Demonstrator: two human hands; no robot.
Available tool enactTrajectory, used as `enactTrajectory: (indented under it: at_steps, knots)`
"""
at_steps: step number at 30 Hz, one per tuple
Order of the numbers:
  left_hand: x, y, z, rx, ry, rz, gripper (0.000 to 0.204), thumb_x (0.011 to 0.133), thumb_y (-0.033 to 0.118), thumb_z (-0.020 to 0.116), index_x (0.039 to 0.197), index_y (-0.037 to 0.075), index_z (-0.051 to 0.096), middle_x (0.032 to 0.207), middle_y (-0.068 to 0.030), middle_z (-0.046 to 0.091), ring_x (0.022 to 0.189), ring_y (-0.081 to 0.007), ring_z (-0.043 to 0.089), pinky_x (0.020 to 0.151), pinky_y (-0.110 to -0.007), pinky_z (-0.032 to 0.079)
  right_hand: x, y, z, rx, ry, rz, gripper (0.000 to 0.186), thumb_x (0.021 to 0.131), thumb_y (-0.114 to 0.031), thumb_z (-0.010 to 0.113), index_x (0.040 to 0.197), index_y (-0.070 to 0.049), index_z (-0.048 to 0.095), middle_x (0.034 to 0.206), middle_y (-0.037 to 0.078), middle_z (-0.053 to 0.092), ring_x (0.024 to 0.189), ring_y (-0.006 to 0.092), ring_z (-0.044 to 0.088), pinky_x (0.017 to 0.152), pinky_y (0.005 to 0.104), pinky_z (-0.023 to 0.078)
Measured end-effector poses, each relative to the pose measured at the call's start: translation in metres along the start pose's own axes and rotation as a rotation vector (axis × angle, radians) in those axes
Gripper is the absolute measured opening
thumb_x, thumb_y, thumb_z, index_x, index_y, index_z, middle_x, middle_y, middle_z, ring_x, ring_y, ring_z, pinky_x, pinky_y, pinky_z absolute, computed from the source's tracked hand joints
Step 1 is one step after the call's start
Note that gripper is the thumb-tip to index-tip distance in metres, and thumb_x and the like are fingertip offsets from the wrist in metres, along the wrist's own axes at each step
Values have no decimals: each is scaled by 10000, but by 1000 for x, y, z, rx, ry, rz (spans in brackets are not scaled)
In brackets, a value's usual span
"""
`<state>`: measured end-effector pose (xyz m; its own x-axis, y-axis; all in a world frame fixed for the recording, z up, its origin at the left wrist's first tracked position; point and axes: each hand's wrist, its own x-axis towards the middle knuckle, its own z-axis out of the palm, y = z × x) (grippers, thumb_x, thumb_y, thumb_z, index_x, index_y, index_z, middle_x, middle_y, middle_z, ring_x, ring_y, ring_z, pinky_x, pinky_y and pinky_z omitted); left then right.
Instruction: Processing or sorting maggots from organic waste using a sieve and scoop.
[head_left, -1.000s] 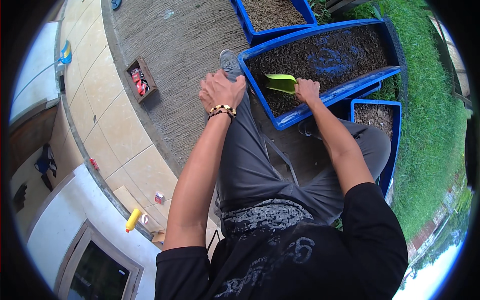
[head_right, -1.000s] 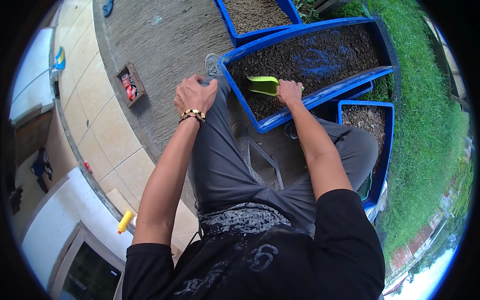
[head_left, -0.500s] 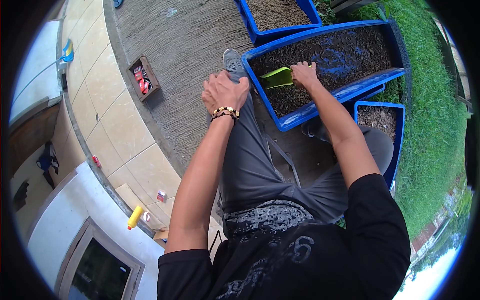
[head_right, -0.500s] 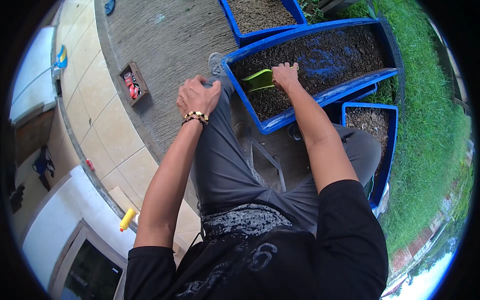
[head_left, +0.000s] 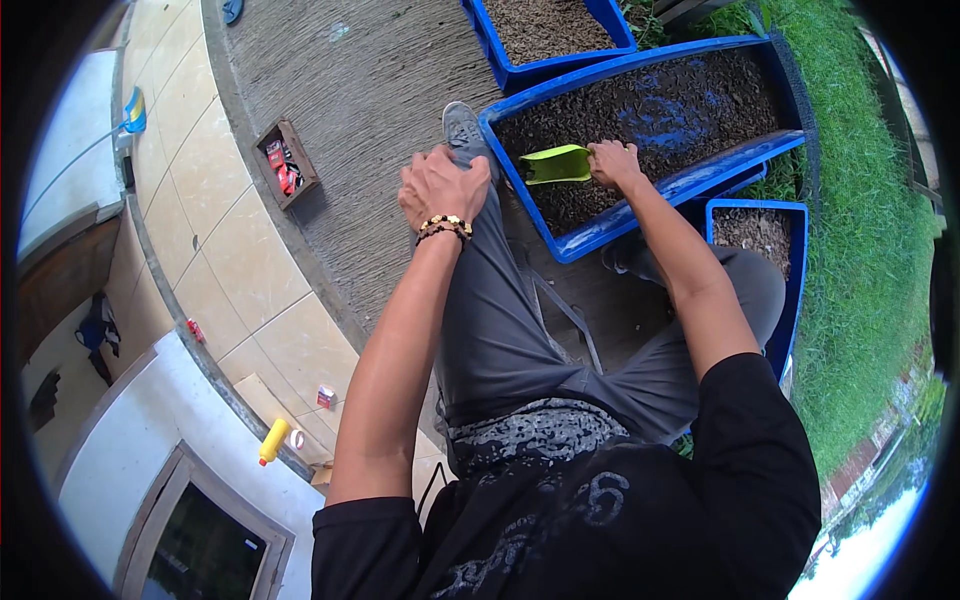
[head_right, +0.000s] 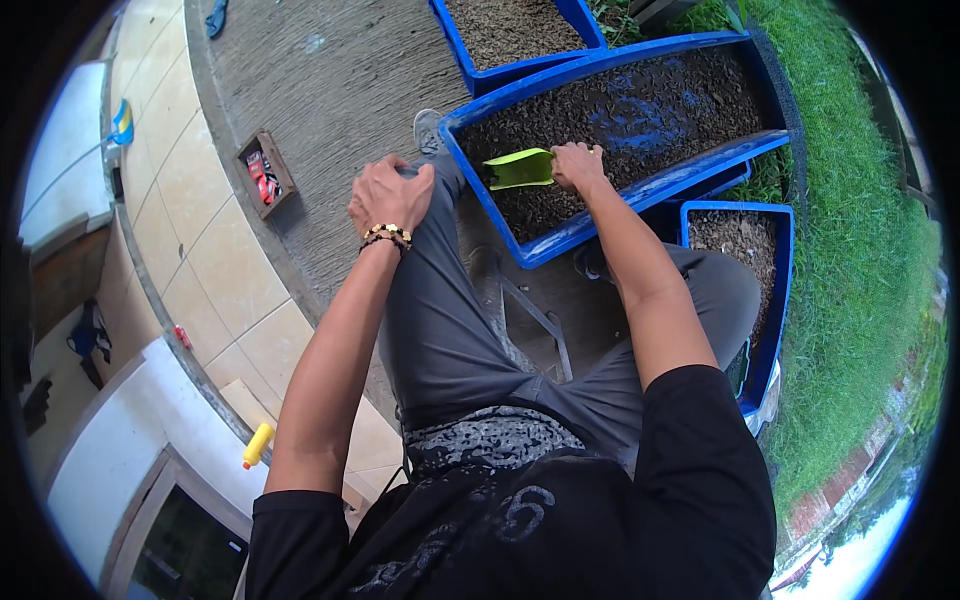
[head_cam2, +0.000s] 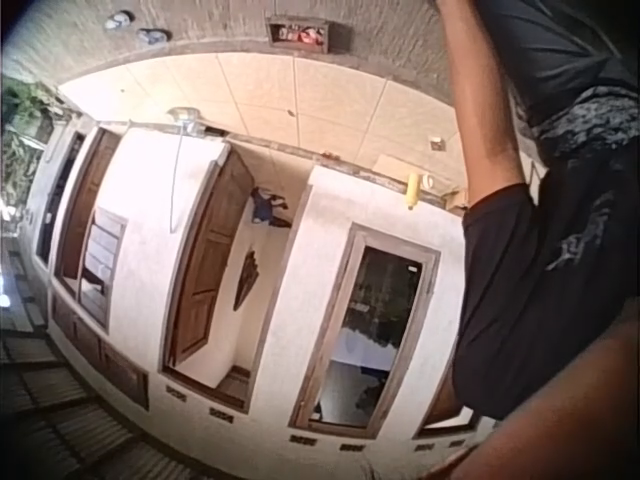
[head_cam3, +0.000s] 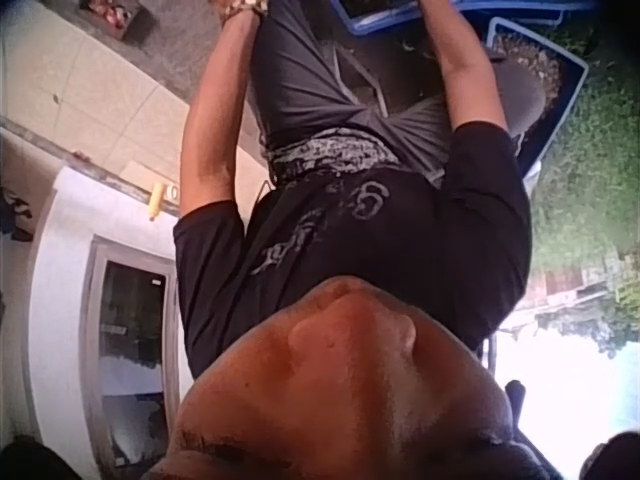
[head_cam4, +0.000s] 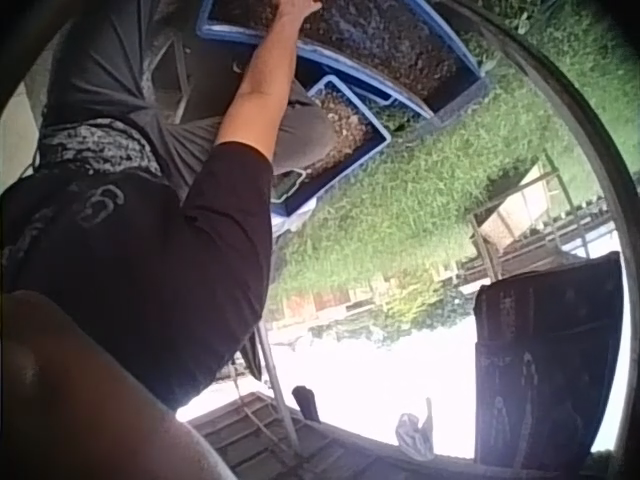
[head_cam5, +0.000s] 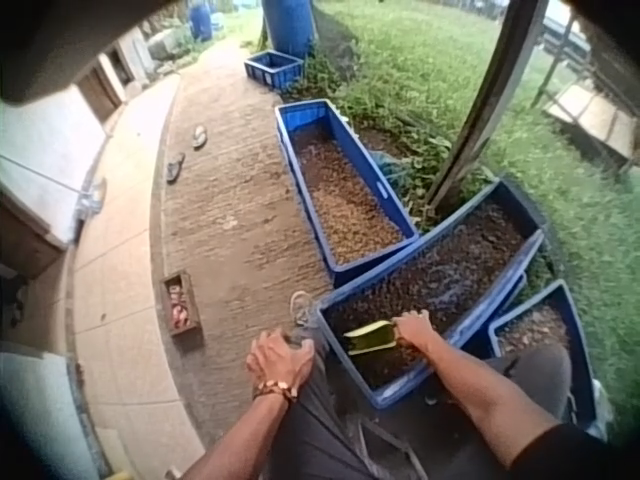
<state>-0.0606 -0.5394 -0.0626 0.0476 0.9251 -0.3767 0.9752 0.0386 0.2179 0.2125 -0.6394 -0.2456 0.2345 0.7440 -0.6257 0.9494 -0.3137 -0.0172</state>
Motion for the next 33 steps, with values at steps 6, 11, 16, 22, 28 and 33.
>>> enactTrajectory:
  at_steps: [6, 11, 16, 22, 28, 33]
  knots:
    - [-3, 7, -5, -32, -35, -5, 513, 725, 418, 592, 1106, 101, 726, 1169, -154, 648, 1141, -336, 581, 965, -454, 479, -16, 25, -12, 51, 6, 19, 303, 921, -313, 504, 1162, -205, 655, 1171, 95, 662, 1148, 299, 608, 960, 605, 407]
    - [-4, 3, -3, 35, 17, -31, 481, 747, 468, 631, 1067, 127, 743, 1095, -152, 714, 1087, -347, 647, 929, -446, 512, -45, 66, -53, 58, 97, -34, 305, 931, -302, 486, 1139, -158, 657, 1128, 163, 674, 1059, 355, 651, 889, 545, 494]
    - [-7, 3, -7, -50, -52, -37, 501, 747, 448, 607, 1084, 98, 728, 1173, -161, 649, 1162, -357, 576, 976, -458, 466, -111, 169, -94, 216, 268, -94, 362, 953, -288, 454, 1171, -60, 631, 1145, 213, 630, 1108, 396, 591, 942, 488, 476]
    - [-7, -3, -7, -46, -49, -20, 508, 742, 461, 614, 1076, 96, 730, 1170, -172, 665, 1136, -370, 603, 963, -460, 483, -230, 271, -103, 452, 494, 14, 317, 955, -194, 473, 1145, 17, 613, 1044, 219, 643, 1022, 362, 612, 927, 422, 468]
    - [-8, 3, -4, -24, -18, 15, 493, 747, 503, 620, 1079, 162, 749, 1126, -166, 708, 1089, -351, 653, 930, -449, 506, -360, 377, 1, 596, 601, 347, 312, 975, -244, 490, 1003, 38, 622, 837, 143, 645, 793, 225, 591, 733, 373, 462]
    - [-8, 7, 5, -38, -15, 33, 505, 744, 505, 625, 1098, 166, 744, 1132, -160, 708, 1092, -349, 653, 932, -450, 505, -474, 419, 124, 678, 17, 1138, 447, 837, -287, 525, 1012, 106, 646, 1031, 321, 669, 976, 401, 691, 839, 459, 540]
